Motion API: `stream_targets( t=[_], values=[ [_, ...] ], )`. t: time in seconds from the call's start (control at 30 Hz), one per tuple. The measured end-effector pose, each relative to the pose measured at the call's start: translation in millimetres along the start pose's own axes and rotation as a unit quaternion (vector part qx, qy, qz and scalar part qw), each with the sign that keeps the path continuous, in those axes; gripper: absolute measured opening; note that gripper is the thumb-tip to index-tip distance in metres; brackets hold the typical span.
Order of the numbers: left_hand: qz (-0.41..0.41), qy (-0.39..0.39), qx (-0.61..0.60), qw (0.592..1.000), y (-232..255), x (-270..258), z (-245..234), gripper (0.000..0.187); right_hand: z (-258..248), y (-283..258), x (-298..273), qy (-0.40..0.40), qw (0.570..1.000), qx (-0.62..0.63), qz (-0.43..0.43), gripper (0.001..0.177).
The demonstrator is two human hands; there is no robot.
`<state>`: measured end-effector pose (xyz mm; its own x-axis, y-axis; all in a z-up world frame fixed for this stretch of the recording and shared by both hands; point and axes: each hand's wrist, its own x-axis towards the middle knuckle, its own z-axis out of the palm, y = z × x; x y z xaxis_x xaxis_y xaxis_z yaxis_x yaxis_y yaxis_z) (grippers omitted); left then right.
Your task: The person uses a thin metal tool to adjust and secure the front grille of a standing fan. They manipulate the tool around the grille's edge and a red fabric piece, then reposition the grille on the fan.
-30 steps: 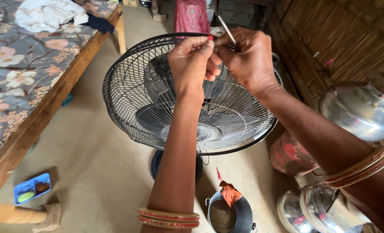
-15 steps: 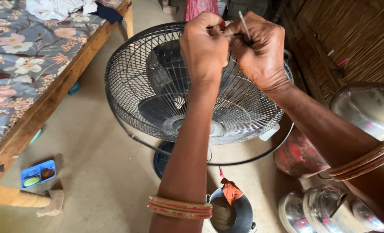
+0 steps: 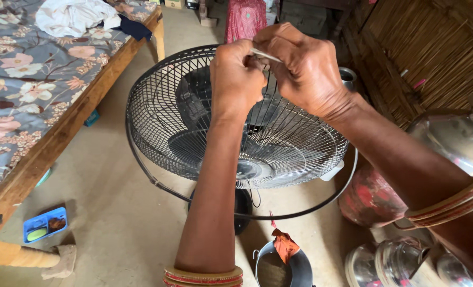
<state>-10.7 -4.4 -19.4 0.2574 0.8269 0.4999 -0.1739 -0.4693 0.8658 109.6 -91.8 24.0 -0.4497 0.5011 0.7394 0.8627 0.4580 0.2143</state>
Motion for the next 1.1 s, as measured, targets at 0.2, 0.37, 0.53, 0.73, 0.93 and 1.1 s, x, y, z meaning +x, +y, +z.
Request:
stream_targets(
  t=[0.2, 0.37, 0.53, 0.73, 0.93, 1.1],
  values=[
    [-0.055, -0.028, 0.026, 0.998, 7.7, 4.9, -1.9, 0.011, -13.4, 11.4, 13.9, -0.078, 0.994, -0.068, -0.039, 0.026],
    [0.086, 0.022, 0.181, 0.979, 4.3, 3.2, -4.7, 0.007, -19.4, 16.3, 19.2, -0.098, 0.992, -0.056, -0.051, 0.023],
    [-0.004, -0.018, 0.139, 0.99, 9.6, 6.7, -9.6, 0.007, -21.9, 24.0, 26.3, -0.123, 0.99, -0.033, -0.062, 0.023],
    [-0.079, -0.068, 0.176, 0.979, 16.5, 21.2, -14.4, 0.018, -29.5, 39.3, 46.0, -0.21, 0.961, -0.099, -0.149, 0.033],
    [-0.005, -0.084, 0.025, 0.996, -9.0, 21.4, -15.3, 0.023, -27.3, 53.4, 55.2, -0.219, 0.95, -0.07, -0.212, 0.034],
    [-0.029, -0.11, -0.073, 0.991, -24.7, 35.2, -9.4, 0.016, -28.9, 60.7, 57.6, -0.23, 0.933, -0.091, -0.261, 0.042]
  ],
)
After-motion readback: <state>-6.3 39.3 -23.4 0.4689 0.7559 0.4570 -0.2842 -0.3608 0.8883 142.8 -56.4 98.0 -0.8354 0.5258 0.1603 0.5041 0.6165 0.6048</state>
